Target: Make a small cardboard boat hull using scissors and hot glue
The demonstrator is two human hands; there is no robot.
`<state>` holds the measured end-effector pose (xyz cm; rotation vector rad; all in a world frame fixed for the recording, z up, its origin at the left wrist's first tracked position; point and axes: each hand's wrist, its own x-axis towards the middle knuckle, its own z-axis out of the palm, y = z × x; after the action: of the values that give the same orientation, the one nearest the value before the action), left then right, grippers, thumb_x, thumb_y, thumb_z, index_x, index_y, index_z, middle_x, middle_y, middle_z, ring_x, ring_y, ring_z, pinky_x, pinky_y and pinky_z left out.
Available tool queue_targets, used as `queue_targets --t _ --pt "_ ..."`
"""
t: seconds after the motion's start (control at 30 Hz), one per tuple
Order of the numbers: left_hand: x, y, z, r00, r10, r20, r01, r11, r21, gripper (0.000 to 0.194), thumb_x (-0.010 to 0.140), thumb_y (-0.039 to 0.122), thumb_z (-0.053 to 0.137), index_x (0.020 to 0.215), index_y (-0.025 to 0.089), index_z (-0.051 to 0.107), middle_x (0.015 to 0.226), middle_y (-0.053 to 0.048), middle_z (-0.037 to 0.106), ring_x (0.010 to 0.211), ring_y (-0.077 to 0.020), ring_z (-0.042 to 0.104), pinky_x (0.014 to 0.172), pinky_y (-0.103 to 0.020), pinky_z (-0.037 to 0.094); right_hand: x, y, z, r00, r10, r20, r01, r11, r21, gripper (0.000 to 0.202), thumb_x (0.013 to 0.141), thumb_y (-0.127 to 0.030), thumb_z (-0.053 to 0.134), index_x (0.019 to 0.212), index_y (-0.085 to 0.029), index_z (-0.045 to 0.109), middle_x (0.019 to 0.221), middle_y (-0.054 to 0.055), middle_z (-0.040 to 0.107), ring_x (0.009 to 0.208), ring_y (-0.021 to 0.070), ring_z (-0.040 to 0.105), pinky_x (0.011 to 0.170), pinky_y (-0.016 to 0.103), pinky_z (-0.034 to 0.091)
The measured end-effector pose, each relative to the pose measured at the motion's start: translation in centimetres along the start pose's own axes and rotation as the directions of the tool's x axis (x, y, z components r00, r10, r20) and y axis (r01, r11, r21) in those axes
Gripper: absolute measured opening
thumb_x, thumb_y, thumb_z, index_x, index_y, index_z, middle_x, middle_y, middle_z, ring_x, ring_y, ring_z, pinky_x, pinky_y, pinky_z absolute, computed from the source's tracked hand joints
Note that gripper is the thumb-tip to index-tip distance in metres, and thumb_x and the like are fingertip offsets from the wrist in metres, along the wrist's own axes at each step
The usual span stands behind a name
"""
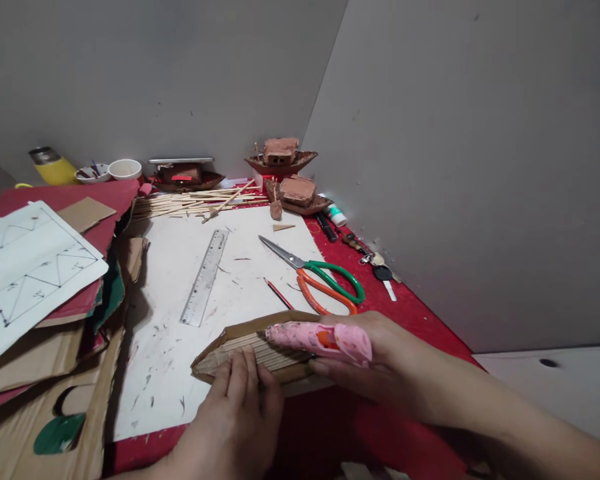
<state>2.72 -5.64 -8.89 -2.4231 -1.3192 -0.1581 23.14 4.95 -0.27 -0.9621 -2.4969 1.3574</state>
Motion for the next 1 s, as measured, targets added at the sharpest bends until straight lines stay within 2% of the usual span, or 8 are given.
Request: queue_targets --t 0.1,0.3,0.43,0.57,0.73,0.8,0.9,1.0 --pt "0.3 -0.8 -0.5 1.0 -0.004 -0.006 0.004 0.999 -0.049 0.032 0.08 0.009 0.045 0.108 0.011 0.061 0.111 -0.017 0.07 0.103 -0.0277 0.065 0.083 -0.037 0.052 0.2 0.1 0.0 0.999 -0.034 -0.003 0.034 0.999 0.009 0.045 0.09 -0.021 0.054 0.134 -0.028 0.056 0.134 0.001 0.06 0.121 0.0232 0.058 0.103 0.034 0.047" --pt "1.4 -2.7 -2.2 0.997 0.014 0.07 -0.007 0.995 -0.098 0.041 0.078 0.008 0.045 0.114 0.009 0.063 0.111 -0.014 0.071 0.096 -0.027 0.066 0.083 -0.038 0.052 0.5 1.1 -0.1 0.996 -0.062 -0.07 0.075 0.979 0.19 0.042 0.093 -0.025 0.052 0.135 -0.026 0.055 0.137 0.004 0.056 0.126 0.0236 0.052 0.108 0.038 0.042" --pt "1.6 -2.6 -2.2 0.998 0.021 0.055 -0.016 0.996 -0.084 0.041 0.077 0.005 0.043 0.113 0.007 0.063 0.11 -0.015 0.072 0.097 -0.0279 0.067 0.083 -0.037 0.052 0.2 1.8 -0.2 0.988 -0.103 -0.113 0.119 0.983 0.14 0.042 0.094 -0.026 0.051 0.135 -0.027 0.054 0.137 0.003 0.056 0.126 0.0229 0.052 0.107 0.035 0.044" --pt "1.7 -2.4 -1.8 0.998 0.052 0.042 -0.048 0.994 -0.1 0.037 0.077 0.004 0.04 0.106 0.008 0.063 0.106 -0.016 0.073 0.094 -0.0272 0.069 0.08 -0.035 0.054 -0.2 1.9 0.0 0.973 -0.173 -0.154 0.181 0.983 0.04 0.042 0.093 -0.021 0.05 0.135 -0.027 0.055 0.135 0.001 0.059 0.123 0.0212 0.056 0.106 0.033 0.045" --pt "1.5 -2.2 -1.6 0.999 0.053 -0.007 -0.053 0.997 -0.059 0.033 0.079 0.004 0.039 0.104 0.006 0.061 0.103 -0.02 0.072 0.093 -0.0301 0.068 0.08 -0.039 0.054 -0.6 1.5 0.5 0.961 -0.184 -0.205 0.179 0.983 -0.045 0.046 0.091 -0.02 0.053 0.135 -0.031 0.054 0.13 0.0 0.063 0.117 0.0226 0.061 0.099 0.033 0.051" --pt "1.5 -2.4 -2.0 0.998 0.059 0.035 -0.055 0.992 -0.114 0.032 0.079 0.004 0.042 0.104 0.007 0.061 0.105 -0.018 0.071 0.095 -0.0295 0.067 0.08 -0.038 0.054 -0.6 1.4 0.4 0.958 -0.195 -0.208 0.181 0.98 -0.083 0.048 0.09 -0.021 0.054 0.136 -0.032 0.053 0.129 -0.001 0.063 0.117 0.0231 0.061 0.098 0.032 0.053" --pt "1.7 -3.2 -2.5 0.995 -0.003 0.096 0.029 0.963 -0.266 0.026 0.083 0.006 0.046 0.103 0.013 0.062 0.107 -0.013 0.069 0.088 -0.0251 0.065 0.074 -0.036 0.055 -0.7 1.6 0.0 0.948 -0.187 -0.256 0.165 0.981 -0.104 0.047 0.089 -0.022 0.055 0.135 -0.033 0.054 0.13 -0.002 0.062 0.119 0.0241 0.059 0.099 0.033 0.052" --pt "2.2 -4.0 -2.6 0.997 -0.079 0.003 0.077 0.949 -0.306 0.024 0.088 0.008 0.045 0.105 0.013 0.061 0.107 -0.011 0.068 0.088 -0.0249 0.062 0.073 -0.037 0.054 -0.7 1.7 -0.4 0.928 -0.164 -0.336 0.16 0.986 -0.039 0.042 0.091 -0.022 0.054 0.132 -0.029 0.057 0.134 0.0 0.059 0.124 0.0248 0.055 0.105 0.037 0.046"
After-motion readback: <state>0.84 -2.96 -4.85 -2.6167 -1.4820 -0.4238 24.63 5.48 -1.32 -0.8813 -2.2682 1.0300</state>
